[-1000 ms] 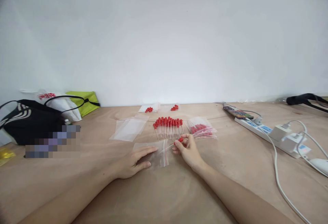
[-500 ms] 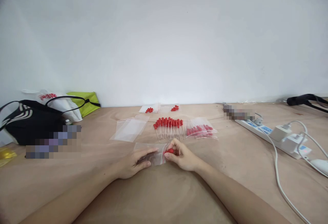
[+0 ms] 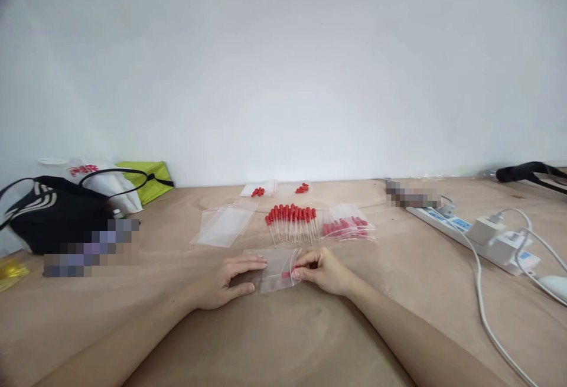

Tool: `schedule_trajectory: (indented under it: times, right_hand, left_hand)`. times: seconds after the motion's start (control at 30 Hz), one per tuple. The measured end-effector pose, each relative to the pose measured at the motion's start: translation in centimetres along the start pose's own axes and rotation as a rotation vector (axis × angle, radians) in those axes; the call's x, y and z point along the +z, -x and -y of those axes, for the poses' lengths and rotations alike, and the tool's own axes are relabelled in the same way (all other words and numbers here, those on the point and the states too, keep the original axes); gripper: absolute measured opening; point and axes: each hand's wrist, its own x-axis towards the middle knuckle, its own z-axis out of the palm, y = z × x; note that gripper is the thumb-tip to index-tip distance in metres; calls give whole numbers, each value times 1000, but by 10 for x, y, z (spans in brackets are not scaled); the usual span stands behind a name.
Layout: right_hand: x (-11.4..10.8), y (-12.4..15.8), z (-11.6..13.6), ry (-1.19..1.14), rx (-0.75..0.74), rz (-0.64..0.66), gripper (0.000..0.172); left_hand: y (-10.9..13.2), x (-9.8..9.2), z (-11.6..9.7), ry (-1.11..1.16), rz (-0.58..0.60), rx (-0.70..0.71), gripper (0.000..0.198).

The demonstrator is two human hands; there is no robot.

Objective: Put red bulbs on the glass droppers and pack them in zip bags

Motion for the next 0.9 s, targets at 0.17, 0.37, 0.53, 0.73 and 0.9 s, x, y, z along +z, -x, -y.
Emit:
schedule_trajectory:
  times: [0.17, 0.37, 0.53, 0.73, 0.9]
  right_hand:
    - [6, 1, -3, -62, 120, 0, 37]
    - [9, -1, -9, -55, 148, -134, 27]
    - [12, -2, -10, 125, 198, -317, 18]
    - [-14, -7, 8, 590, 183, -527, 13]
    - [-51, -43, 12, 807, 435, -529, 19]
  left_hand:
    - [-2, 2, -1, 4, 1, -6, 37]
    - [-1, 2, 1, 20, -32, -4, 33]
    - [-1, 4, 6, 16, -53, 17, 27]
    - [-2, 5, 7, -6, -24, -7, 28]
    - [-1, 3, 7, -12, 1, 43, 31]
